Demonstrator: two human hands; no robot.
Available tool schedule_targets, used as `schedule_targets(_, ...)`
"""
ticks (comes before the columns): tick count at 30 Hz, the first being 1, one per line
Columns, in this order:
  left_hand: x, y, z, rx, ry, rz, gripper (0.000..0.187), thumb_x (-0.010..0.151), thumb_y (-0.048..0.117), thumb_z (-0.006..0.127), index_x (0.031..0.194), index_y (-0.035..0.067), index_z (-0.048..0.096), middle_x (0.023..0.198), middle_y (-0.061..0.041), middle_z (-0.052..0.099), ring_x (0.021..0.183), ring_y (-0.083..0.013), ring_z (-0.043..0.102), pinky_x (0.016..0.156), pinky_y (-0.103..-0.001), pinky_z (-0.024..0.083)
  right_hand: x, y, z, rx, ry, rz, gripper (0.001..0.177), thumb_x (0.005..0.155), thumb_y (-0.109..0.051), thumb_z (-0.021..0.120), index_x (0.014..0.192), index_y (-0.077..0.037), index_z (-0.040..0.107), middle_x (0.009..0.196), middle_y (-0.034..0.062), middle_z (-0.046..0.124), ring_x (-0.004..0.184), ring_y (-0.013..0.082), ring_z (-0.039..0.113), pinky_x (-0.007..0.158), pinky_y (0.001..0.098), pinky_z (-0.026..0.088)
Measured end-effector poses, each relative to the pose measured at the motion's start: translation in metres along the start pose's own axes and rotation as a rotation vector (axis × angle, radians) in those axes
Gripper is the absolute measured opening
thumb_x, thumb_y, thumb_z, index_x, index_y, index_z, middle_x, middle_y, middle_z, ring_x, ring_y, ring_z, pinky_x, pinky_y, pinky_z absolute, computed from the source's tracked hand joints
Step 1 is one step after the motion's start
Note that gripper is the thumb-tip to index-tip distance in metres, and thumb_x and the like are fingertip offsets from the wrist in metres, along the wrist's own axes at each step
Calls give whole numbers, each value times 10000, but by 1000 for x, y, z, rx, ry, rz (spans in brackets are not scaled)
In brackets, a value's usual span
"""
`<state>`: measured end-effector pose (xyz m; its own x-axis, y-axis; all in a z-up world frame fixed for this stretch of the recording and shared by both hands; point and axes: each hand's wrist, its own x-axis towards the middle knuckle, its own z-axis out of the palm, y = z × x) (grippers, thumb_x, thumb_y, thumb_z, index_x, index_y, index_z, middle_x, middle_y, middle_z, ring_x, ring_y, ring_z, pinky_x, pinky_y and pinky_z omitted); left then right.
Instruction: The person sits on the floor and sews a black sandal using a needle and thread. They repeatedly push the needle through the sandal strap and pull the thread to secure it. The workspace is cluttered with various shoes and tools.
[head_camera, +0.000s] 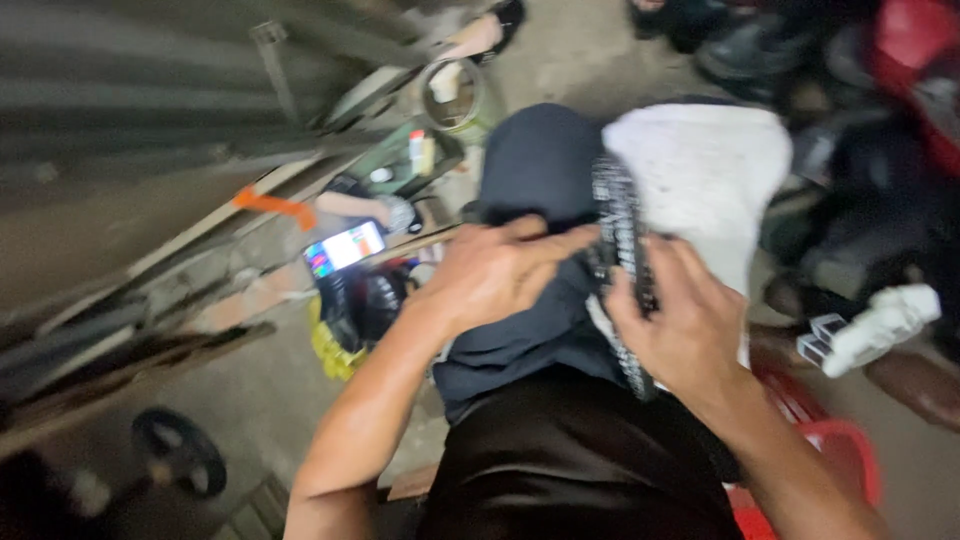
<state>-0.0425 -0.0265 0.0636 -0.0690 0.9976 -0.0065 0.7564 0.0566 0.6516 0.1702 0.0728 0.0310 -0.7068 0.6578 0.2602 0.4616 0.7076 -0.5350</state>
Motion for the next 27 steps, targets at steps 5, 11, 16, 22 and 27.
schedule_targets(5, 15, -6, 14, 195, -308, -78, 588, 989, 238, 577, 1538, 396, 438, 1027, -78, 673, 473, -323, 567, 450, -481, 484, 5, -1, -13, -45, -117, -97, 304, 1046, -165, 681, 1255, 56, 693, 1093, 149, 719, 897, 309, 705, 695, 396, 546)
schedule_targets(11, 35, 5, 24, 136, -439, -151, 601, 977, 211, 499, 1552, 360, 407, 1122, -106, 653, 522, -374, 634, 504, -526, 500, -7, 9, -9, -133, -138, -55, 339, 1053, -199, 707, 1290, 43, 705, 1141, 158, 735, 907, 327, 711, 709, 415, 543)
schedule_targets(16, 28, -9, 45, 125, -231, -98, 508, 1025, 325, 524, 1517, 410, 428, 1168, -38, 685, 600, -345, 673, 553, -511, 526, -3, 17, -18, -12, -202, 27, 310, 1099, -197, 698, 1236, 82, 695, 1052, 155, 704, 847, 284, 650, 713, 412, 502)
schedule_targets(22, 22, 11, 62, 215, -149, -209, 262, 911, 112, 507, 1149, 131, 614, 1062, -139, 678, 859, -391, 704, 768, -529, 522, -14, 80, -47, 146, -63, 113, 248, 1369, 45, 609, 1155, 149, 679, 1304, 284, 684, 1259, 403, 609, 1144, 475, 443)
schedule_targets(27, 30, 18, 72, 96, -43, -185, 248, 823, 63, 523, 1046, 46, 630, 967, -174, 694, 857, -433, 677, 632, -578, 527, 29, 36, -58, -70, 2, -142, 255, 1045, -127, 636, 1084, 107, 729, 1184, 311, 699, 1095, 479, 657, 1007, 552, 486)
